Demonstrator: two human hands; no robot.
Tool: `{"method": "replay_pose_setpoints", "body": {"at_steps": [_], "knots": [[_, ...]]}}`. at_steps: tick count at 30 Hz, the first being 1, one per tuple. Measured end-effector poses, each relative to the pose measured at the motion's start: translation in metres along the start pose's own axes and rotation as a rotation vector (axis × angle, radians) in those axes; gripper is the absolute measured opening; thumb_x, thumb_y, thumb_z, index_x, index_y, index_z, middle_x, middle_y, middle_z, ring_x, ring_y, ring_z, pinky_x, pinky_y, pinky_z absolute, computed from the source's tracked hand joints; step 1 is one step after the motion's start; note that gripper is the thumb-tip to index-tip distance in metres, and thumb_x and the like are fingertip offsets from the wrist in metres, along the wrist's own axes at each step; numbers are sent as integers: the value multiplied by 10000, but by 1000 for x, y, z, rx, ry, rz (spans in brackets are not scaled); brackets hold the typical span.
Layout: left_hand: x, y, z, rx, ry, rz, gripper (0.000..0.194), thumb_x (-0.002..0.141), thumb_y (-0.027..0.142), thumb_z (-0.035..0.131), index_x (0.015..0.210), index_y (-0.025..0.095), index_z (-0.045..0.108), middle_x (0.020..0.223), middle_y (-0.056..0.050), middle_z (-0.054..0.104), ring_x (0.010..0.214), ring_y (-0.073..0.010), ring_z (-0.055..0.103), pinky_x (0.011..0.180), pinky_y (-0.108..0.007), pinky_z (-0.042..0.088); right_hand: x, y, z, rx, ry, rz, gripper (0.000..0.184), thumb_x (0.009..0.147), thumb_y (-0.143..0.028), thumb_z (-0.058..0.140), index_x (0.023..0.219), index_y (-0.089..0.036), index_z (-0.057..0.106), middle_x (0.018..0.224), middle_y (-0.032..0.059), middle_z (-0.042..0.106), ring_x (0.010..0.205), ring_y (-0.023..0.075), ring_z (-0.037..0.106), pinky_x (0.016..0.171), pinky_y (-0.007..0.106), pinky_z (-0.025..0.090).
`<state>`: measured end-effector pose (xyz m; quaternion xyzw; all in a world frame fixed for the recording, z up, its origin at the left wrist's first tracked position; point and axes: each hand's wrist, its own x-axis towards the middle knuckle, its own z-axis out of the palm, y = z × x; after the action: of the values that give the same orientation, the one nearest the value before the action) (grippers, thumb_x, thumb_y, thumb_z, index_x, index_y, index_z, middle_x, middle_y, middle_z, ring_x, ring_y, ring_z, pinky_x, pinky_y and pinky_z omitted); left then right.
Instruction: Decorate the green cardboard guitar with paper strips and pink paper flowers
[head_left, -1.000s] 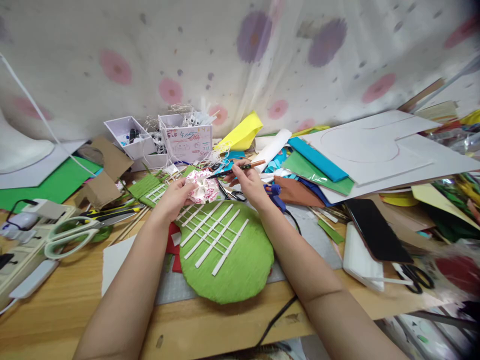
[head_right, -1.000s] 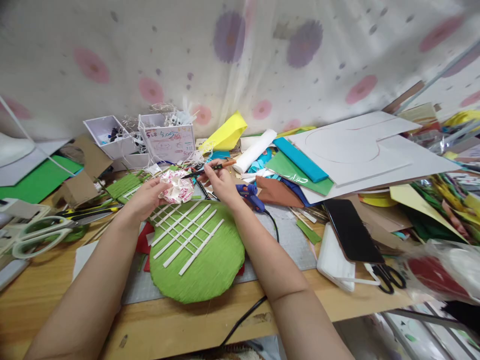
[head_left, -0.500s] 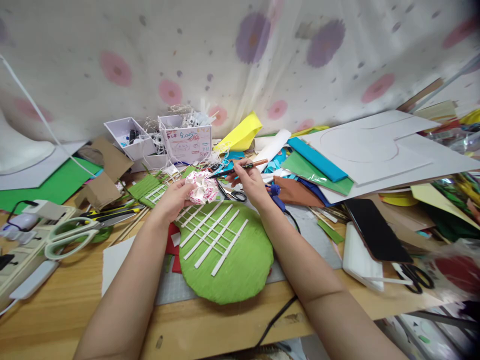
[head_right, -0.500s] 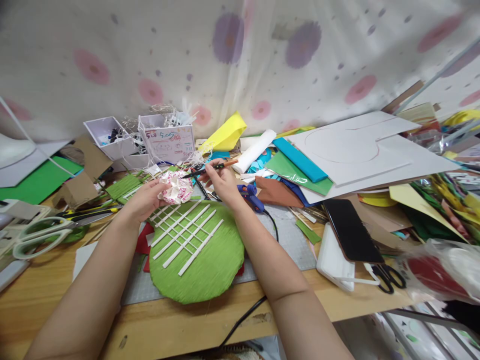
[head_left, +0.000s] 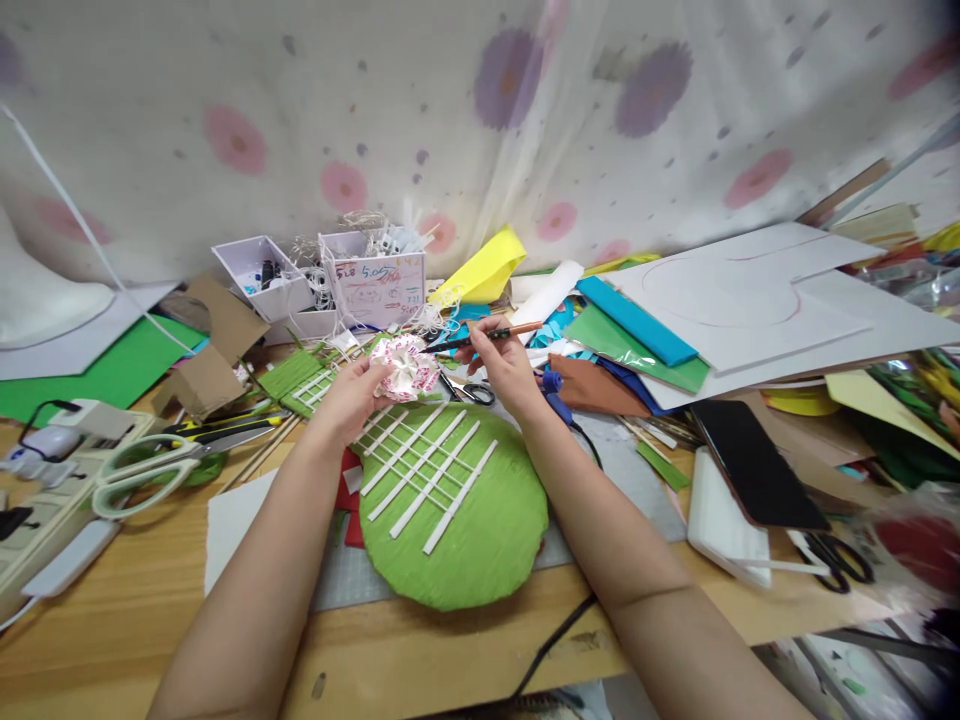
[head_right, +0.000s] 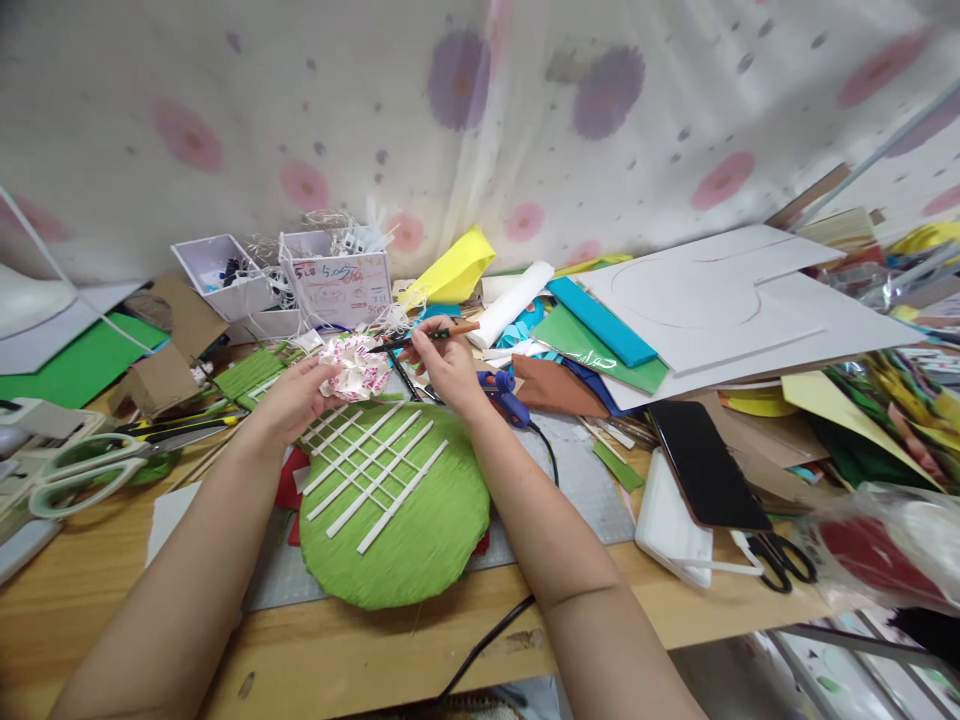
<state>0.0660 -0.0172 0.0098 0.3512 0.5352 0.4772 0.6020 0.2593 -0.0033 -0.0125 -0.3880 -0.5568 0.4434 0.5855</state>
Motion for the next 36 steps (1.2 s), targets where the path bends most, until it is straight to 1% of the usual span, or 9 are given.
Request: {"method": "replay_pose_setpoints", "body": {"at_steps": [3, 7, 10, 14, 19, 22, 26, 32, 36], "knots": [[1, -3, 4, -78, 14, 35, 136, 674, 140, 645, 810, 139, 654, 758, -17, 704, 663, -125, 639, 625, -248, 557, -3, -1, 2, -37, -51, -22, 429, 764, -626, 647, 851, -227, 515, 701, -26, 595, 665, 118, 620, 523, 216, 476], [4, -9, 6, -168, -27, 24, 126, 751, 135, 596, 853, 122, 667, 805, -45, 718, 705, -123, 654, 661, -242, 561, -6, -2, 3, -89, -119, -48, 374, 794, -564, 650, 916, -211, 640, 858, 24, 646, 753, 132, 614, 590, 244, 484], [5, -12, 5, -168, -70, 6, 154, 806, 166, 571, 895, 102, 680, 886, -91, 729, 754, -145, 669, 683, -264, 569, -8, -2, 1, -141, -137, -44, 354, 817, -533, 634, 943, -205, 679, 928, 35, 664, 696, 104, 565, 579, 237, 452], [5, -12, 4, -166, -78, 8, 188, 825, 167, 563, 956, 106, 684, 968, -109, 731, 797, -159, 675, 709, -274, 571, -9, 0, 1, -170, -151, -4, 357, 835, -523, 605, 965, -199, 679, 909, 29, 671, 632, 86, 525, 533, 224, 403], [4, -12, 4, -163, -77, 6, 152, 822, 148, 563, 905, 105, 682, 919, -99, 725, 762, -154, 667, 691, -267, 570, -9, 0, 3, -190, -145, -51, 297, 836, -486, 617, 935, -215, 687, 949, 42, 674, 872, 158, 611, 712, 276, 496], [4, -12, 5, -162, -52, 12, 138, 808, 146, 574, 892, 113, 678, 900, -92, 723, 748, -147, 663, 687, -264, 567, -9, -1, 2, -195, -148, -48, 299, 830, -493, 621, 919, -216, 686, 946, 42, 678, 907, 170, 626, 771, 299, 507], [5, -12, 4, -141, -76, 22, 206, 817, 171, 575, 983, 107, 679, 1000, -116, 723, 823, -152, 678, 731, -274, 573, -9, -2, 1, -210, -129, -40, 298, 848, -489, 598, 921, -209, 671, 895, 38, 683, 873, 166, 623, 734, 288, 500], [3, -9, 6, -150, -65, -1, 214, 814, 161, 570, 990, 105, 678, 1001, -114, 728, 853, -162, 685, 740, -283, 581, -9, 2, 2, -246, -159, -32, 310, 849, -475, 595, 960, -198, 680, 939, 41, 686, 719, 124, 585, 631, 261, 460], [1, -8, 7, -149, -44, -8, 176, 821, 145, 560, 954, 110, 671, 965, -95, 729, 804, -140, 679, 715, -271, 582, -8, 4, 2, -222, -137, -45, 329, 854, -501, 589, 951, -200, 682, 936, 42, 689, 760, 134, 610, 665, 265, 480]]}}
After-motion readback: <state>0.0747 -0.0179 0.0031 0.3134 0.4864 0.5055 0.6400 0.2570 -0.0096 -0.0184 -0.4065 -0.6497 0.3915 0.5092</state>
